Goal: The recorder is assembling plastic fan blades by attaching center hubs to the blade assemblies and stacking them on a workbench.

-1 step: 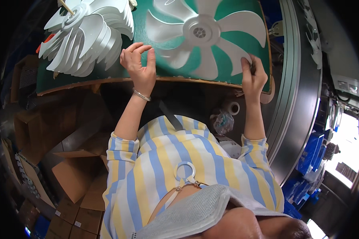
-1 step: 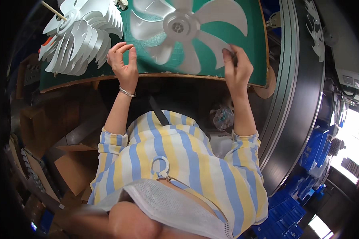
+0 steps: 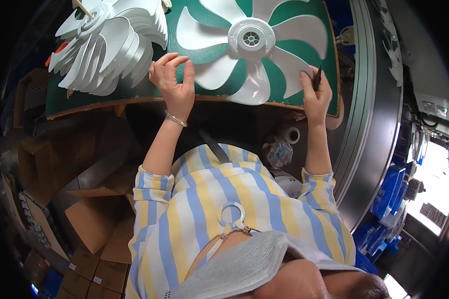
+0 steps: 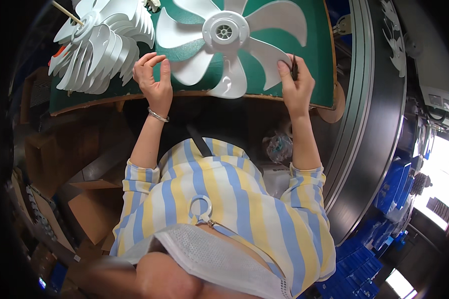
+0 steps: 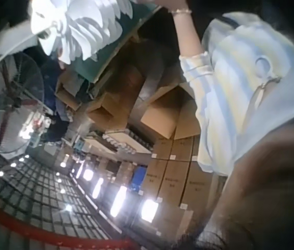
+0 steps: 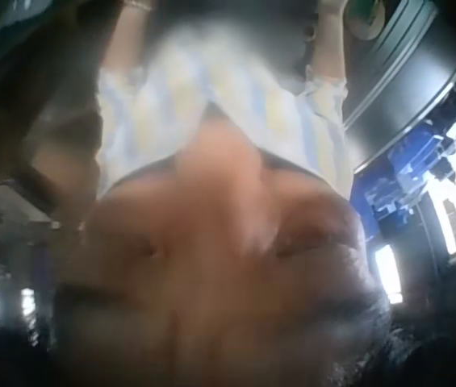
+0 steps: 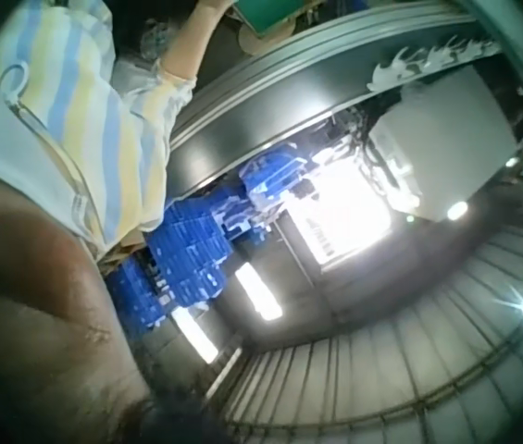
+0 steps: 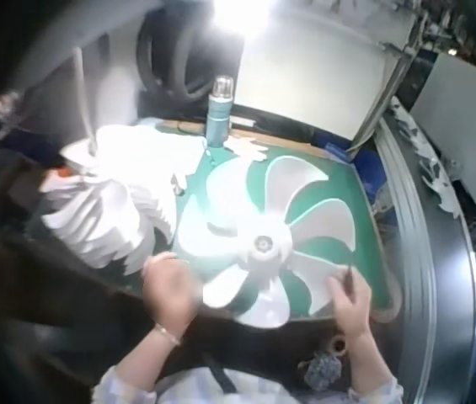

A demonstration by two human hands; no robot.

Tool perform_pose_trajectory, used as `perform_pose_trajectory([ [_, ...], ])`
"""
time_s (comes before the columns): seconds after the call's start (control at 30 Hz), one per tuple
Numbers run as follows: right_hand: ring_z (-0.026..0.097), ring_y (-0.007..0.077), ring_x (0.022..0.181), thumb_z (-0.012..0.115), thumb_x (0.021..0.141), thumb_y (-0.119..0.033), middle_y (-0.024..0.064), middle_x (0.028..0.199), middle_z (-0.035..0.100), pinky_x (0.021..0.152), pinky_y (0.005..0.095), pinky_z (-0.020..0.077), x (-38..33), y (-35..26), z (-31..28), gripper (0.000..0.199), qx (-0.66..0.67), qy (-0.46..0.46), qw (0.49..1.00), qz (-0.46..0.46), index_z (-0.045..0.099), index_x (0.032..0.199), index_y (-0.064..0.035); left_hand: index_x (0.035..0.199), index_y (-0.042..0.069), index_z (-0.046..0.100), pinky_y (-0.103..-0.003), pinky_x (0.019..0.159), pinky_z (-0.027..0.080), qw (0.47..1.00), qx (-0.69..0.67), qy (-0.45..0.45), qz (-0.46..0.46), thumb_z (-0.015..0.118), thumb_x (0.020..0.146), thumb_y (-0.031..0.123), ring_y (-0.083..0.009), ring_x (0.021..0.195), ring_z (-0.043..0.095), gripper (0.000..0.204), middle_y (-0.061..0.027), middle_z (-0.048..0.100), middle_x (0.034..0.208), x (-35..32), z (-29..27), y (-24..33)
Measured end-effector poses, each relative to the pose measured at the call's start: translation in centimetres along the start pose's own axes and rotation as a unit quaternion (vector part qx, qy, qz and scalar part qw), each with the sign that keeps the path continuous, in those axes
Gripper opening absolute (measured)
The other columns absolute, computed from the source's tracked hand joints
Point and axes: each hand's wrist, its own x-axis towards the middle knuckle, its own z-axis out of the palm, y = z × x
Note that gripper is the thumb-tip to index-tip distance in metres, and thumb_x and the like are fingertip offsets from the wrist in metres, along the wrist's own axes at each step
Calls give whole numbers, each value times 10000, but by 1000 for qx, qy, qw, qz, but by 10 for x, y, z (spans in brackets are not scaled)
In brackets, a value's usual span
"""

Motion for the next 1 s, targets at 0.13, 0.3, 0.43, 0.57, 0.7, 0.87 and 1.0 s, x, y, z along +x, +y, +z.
perform_pose_trajectory([
  [0.13,539,60,815,711,896,-106,-27,908,617,735,237,454,-11,59,15,206,82,-68,981,164,634,1051,7,992,122,667,-466,1091,270,998,45,-18,49,704,861,209,-248,1111,500,162,-43,594,1080,-2,-1,-2],
  [0.3,523,42,763,676,907,-138,-30,822,605,683,219,430,-45,104,42,165,109,-153,965,183,619,960,8,1164,73,639,-532,1126,223,966,86,-237,59,751,778,284,-284,1175,461,453,-86,553,1188,-18,15,-15],
  [0.43,510,49,753,680,903,-144,-29,821,606,683,223,430,-48,107,39,181,78,-178,958,211,617,971,11,1300,82,578,-527,1121,219,939,139,-306,69,767,773,347,-287,1198,448,619,-108,527,1218,-24,23,-18],
  [0.57,518,59,769,683,903,-151,-22,840,613,697,234,438,-49,102,42,193,123,-151,960,199,617,981,13,1331,87,565,-551,1128,203,922,181,-333,82,766,764,364,-297,1181,448,662,-114,525,1190,-21,37,-18],
  [0.7,526,68,778,687,902,-162,-11,843,620,707,246,446,-50,103,41,208,96,-157,963,197,617,983,16,1249,127,632,-555,1116,227,907,195,-355,113,773,751,307,-284,1146,467,548,-92,539,1129,-18,42,-14],
  [0.87,527,79,763,689,898,-185,7,804,621,703,264,449,-50,105,45,223,62,-145,968,195,617,969,13,1007,94,665,-514,1097,281,921,221,-264,184,708,783,158,-262,1057,530,238,-58,588,997,-35,45,4],
  [1.0,531,87,755,686,896,-194,17,795,624,700,274,452,-50,109,46,229,62,-141,971,181,617,966,13,1034,107,667,-494,1088,313,925,189,-249,214,661,815,122,-244,1019,563,219,-51,590,966,-46,44,-2],
])
